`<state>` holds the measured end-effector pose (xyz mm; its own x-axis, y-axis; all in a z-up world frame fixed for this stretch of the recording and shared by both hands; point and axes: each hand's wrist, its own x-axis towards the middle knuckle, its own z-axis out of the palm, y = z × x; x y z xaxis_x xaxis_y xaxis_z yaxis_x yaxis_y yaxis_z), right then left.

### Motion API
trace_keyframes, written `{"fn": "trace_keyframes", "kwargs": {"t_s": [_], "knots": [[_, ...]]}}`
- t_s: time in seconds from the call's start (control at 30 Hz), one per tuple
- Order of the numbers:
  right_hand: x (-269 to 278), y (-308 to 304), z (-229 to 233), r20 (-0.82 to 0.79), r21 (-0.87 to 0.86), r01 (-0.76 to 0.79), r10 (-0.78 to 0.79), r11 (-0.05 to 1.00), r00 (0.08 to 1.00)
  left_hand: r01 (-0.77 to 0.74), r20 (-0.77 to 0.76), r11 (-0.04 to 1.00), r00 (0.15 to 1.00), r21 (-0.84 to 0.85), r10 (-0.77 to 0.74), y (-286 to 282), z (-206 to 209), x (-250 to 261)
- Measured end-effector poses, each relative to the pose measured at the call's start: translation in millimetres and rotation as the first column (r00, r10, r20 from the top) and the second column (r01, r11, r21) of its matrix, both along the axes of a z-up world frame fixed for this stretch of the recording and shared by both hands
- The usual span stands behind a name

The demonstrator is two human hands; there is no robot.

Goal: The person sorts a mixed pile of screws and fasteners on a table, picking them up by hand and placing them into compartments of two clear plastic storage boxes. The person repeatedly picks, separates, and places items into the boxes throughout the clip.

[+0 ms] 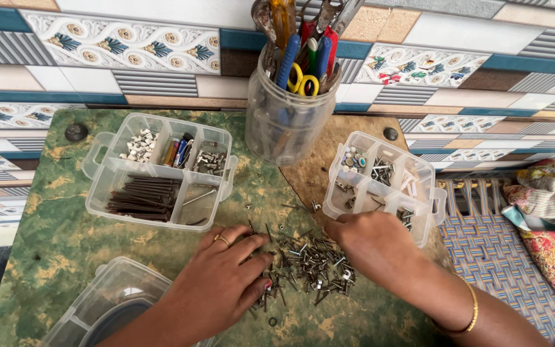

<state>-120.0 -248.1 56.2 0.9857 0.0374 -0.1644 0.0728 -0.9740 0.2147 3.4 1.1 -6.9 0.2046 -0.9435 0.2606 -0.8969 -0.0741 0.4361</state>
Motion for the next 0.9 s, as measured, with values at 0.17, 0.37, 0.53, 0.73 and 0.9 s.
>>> {"fn": "trace_keyframes", "kwargs": {"t_s": [0.17, 0.37, 0.53, 0.73, 0.9], "knots": [[-3, 5, -11, -0.026, -0.026, 0.000, 0.000, 1.000, 1.000, 0.000, -0.007, 1.000, 1.000, 0.020, 0.000, 1, 1, 0], [-3, 10, -11, -0.033, -0.041, 0.019, -0.020, 0.999, 0.999, -0.002, -0.007, 1.000, 1.000, 0.017, 0.002, 0, 4, -1], [-6, 3, 7, 0.186, 0.128, -0.073, 0.049, 0.989, 0.981, -0.008, -0.001, 1.000, 1.000, -0.014, 0.008, 1, 5, -1], [-6, -16, 29, 0.466, 0.159, 0.008, -0.083, 0.987, 0.881, 0.002, -0.027, 1.000, 1.000, -0.007, -0.003, 0, 2, 1], [-2, -21, 33, 0.461, 0.195, -0.011, -0.081, 0.981, 0.884, -0.011, -0.010, 1.000, 1.000, -0.014, 0.011, 2, 1, 0]]}}
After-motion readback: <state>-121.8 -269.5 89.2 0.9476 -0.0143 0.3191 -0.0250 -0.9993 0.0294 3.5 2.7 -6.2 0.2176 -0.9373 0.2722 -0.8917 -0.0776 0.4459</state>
